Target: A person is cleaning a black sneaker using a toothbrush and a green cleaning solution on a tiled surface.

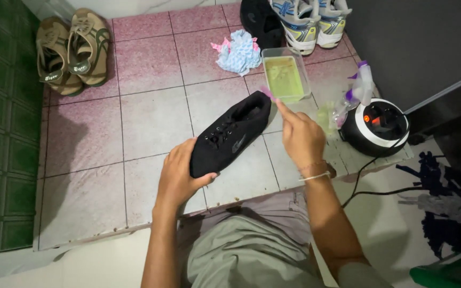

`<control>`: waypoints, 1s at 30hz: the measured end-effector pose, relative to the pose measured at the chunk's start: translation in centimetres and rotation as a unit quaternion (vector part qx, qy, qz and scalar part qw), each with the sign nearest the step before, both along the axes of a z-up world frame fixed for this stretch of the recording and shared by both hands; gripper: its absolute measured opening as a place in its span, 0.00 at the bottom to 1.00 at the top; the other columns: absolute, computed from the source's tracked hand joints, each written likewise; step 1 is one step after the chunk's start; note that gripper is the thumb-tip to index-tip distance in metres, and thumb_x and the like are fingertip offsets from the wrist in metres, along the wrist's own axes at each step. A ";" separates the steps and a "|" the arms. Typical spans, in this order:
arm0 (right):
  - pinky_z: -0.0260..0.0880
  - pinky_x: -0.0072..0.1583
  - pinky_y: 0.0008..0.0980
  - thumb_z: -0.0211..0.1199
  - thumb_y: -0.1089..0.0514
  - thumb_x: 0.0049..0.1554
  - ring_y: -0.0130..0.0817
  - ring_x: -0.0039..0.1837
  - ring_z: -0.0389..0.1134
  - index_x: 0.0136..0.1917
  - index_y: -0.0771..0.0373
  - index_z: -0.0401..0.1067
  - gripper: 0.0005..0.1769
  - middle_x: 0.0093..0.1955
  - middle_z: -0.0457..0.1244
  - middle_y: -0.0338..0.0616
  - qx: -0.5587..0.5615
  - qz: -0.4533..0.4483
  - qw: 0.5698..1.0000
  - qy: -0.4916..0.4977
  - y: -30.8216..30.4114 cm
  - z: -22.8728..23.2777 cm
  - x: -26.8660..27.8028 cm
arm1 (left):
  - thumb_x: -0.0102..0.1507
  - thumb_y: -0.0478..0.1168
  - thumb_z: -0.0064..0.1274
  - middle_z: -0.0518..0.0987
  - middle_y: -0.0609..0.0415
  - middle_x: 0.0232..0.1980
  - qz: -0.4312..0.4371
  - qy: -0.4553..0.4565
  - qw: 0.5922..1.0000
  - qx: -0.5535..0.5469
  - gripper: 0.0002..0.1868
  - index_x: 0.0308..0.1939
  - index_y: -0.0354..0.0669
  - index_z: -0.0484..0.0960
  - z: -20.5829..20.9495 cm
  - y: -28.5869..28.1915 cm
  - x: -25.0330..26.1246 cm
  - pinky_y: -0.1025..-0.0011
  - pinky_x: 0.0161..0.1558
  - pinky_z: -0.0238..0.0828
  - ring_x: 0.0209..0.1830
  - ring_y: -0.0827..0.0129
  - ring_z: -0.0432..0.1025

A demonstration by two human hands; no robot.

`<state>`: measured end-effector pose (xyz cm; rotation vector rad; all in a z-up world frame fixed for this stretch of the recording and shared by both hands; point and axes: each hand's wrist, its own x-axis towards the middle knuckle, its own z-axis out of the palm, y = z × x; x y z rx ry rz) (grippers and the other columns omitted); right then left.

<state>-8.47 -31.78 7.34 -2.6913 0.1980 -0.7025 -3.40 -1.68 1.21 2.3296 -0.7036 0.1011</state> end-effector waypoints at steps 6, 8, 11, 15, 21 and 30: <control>0.74 0.48 0.38 0.59 0.64 0.61 0.45 0.46 0.73 0.68 0.43 0.77 0.25 0.41 0.71 0.44 -0.033 0.038 0.998 -0.034 -3.0 -0.7 -1.9 | 0.46 0.57 0.73 0.73 0.43 0.69 -0.003 -0.004 1.000 0.006 0.57 0.74 0.41 0.66 -0.7 0.0 0.2 0.51 0.67 0.58 0.70 0.48 0.64; 0.74 0.47 0.38 0.59 0.64 0.61 0.44 0.45 0.73 0.68 0.43 0.77 0.25 0.40 0.71 0.44 -0.042 0.042 0.997 -0.044 -2.6 -0.3 -2.7 | 0.46 0.57 0.73 0.74 0.43 0.69 -0.006 0.000 1.000 0.011 0.57 0.74 0.41 0.66 -0.6 0.2 0.1 0.52 0.67 0.58 0.70 0.48 0.64; 0.71 0.45 0.41 0.55 0.66 0.63 0.50 0.41 0.71 0.71 0.51 0.74 0.25 0.40 0.70 0.56 0.081 0.052 0.995 0.000 -1.9 0.0 -3.7 | 0.47 0.55 0.74 0.73 0.42 0.69 -0.009 0.001 1.000 -0.002 0.56 0.74 0.40 0.66 -0.4 0.1 0.2 0.52 0.67 0.58 0.69 0.47 0.64; 0.70 0.47 0.44 0.56 0.60 0.62 0.51 0.43 0.72 0.67 0.48 0.76 0.22 0.44 0.71 0.55 0.181 0.026 0.983 0.034 -2.3 -1.5 -4.9 | 0.47 0.57 0.73 0.73 0.42 0.69 -0.011 -0.001 1.000 0.004 0.56 0.74 0.40 0.66 -0.4 0.2 0.3 0.51 0.67 0.57 0.70 0.47 0.64; 0.69 0.51 0.42 0.53 0.62 0.62 0.42 0.47 0.71 0.70 0.52 0.74 0.24 0.48 0.69 0.57 0.208 0.008 0.978 0.011 -2.4 -2.3 -3.6 | 0.46 0.57 0.73 0.73 0.40 0.68 -0.011 -0.012 1.000 0.006 0.57 0.74 0.40 0.66 -0.7 0.2 0.2 0.50 0.66 0.59 0.69 0.45 0.64; 0.68 0.65 0.47 0.52 0.71 0.60 0.52 0.65 0.67 0.69 0.63 0.72 0.25 0.64 0.66 0.62 0.239 0.062 0.969 0.011 0.9 -5.3 -4.6 | 0.46 0.57 0.73 0.73 0.41 0.69 -0.003 -0.002 1.000 0.011 0.58 0.75 0.41 0.66 -0.4 0.2 0.2 0.50 0.67 0.58 0.69 0.46 0.64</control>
